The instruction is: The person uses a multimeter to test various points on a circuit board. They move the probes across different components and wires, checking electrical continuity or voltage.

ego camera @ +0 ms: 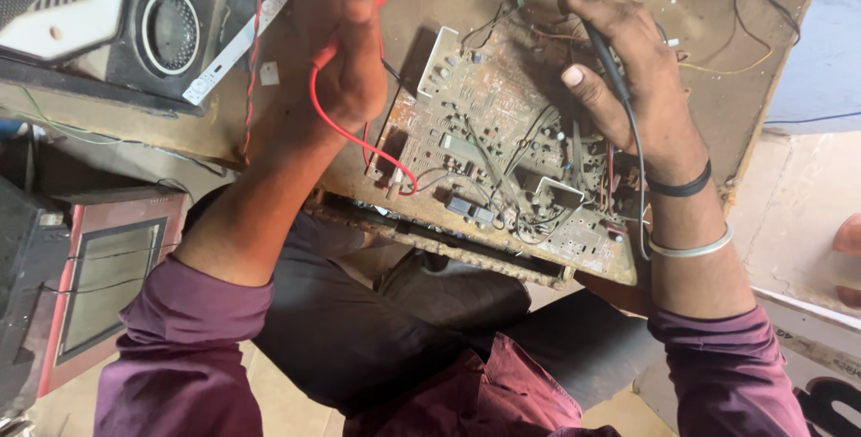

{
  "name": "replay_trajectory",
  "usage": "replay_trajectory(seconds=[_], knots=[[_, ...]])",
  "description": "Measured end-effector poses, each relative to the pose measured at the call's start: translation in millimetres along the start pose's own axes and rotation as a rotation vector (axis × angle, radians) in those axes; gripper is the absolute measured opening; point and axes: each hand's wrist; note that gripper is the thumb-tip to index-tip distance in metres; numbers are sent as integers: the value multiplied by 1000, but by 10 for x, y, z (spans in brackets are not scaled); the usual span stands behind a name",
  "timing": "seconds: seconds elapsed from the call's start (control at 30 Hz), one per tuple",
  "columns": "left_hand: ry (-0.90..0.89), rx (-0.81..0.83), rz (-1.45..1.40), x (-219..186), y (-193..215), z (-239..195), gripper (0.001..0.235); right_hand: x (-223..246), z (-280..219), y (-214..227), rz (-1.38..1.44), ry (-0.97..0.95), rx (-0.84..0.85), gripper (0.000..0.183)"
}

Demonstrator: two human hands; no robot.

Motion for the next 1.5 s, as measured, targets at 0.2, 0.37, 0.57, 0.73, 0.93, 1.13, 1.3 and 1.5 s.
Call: replay_trajectory(seconds=[0.2, 0.37, 0.57, 0.73, 0.93, 1.13, 1.3, 1.5], knots=[[141, -51, 34, 59, -137, -213, 74, -89, -36, -26, -37, -28, -42, 69], [108, -4, 145, 185, -235, -430, 84, -104, -30, -46, -85, -16, -54, 82], [125, -5, 342, 303, -412, -561, 99, -42, -3, -70, -93, -55, 58, 87], [178, 78, 373, 205, -371, -574, 100, -20, 18, -74, -113, -60, 38, 86], [197, 197, 312, 144, -516, -510, 90, -26, -27, -36, -56, -59, -114, 79], [169, 470, 361, 51, -687, -448, 81, 16, 10, -53, -34, -59, -81, 73], [225, 430, 30, 51, -736, -394, 78, 25, 57, -45, -82, -57, -26, 68], [237, 439, -51, 74, -706, -390, 78, 73, 60, -62, -49, -77, 29, 69]])
Point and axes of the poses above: each hand's wrist, its own z-axis towards the middle knuckle, its own y-axis out of the back of the hand, x = y × z, and after that the axes turned 13 degrees about -y, right-handed
